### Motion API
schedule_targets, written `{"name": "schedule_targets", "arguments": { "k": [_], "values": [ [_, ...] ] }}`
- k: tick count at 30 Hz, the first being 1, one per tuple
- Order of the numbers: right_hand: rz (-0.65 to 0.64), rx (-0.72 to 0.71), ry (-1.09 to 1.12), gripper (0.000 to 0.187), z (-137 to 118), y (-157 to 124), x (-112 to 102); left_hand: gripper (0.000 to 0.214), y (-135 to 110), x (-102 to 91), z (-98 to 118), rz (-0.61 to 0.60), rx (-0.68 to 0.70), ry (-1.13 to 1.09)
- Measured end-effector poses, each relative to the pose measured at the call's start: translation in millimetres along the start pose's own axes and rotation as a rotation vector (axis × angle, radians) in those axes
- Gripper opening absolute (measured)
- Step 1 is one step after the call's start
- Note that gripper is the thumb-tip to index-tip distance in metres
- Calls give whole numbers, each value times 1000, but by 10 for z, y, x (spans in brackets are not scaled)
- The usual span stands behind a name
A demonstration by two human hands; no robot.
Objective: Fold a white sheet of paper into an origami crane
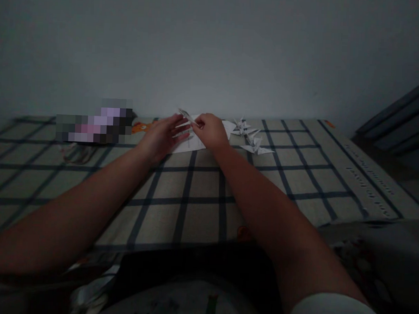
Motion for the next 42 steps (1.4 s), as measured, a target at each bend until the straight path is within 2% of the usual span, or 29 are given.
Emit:
{"name": "schedule_targets", "arguments": {
  "k": [5, 9, 13, 17, 21, 27, 29, 34, 37, 42],
  "values": [
    [-111, -186, -201, 16, -233, -93, 154, 25, -9, -12, 25, -11, 32, 62],
    [-145, -288, -153, 29, -312, -144, 196, 16, 4, -123, 38, 65, 56, 97],
    [-81, -269, 4, 32, -257, -102, 69, 13, 10, -126, 57, 75, 41, 25],
    [-153, -249, 99, 40, -215, -85, 99, 7, 20, -92, 53, 72, 11, -40],
    [-164, -202, 172, 37, -166, -65, 118, 18, 41, -165, -27, 128, -36, -47],
    [-188, -177, 188, 33, -133, -68, 138, 17, 49, -91, -53, 49, -50, -49],
    [-211, -183, 200, 40, -132, -79, 158, 19, 48, -92, -56, 60, -71, -66],
    [-269, -234, 181, 70, -159, -110, 237, 13, 42, -97, -39, 81, -83, -95],
    [-268, -245, 168, 65, -167, -121, 247, 12, 24, -104, -26, 98, -76, -87],
    [-216, -229, 152, 39, -185, -119, 188, 16, 24, -126, -59, 109, -99, -50]
  ]
}}
Point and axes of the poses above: each hand's wrist, its own y-axis towards the middle knuckle, its own x-axis out of the palm, z = x × y, the point moved 10 cm from there along y, towards the middle knuckle, and after that the axes turned 4 degrees about x, right-handed, at the moved point
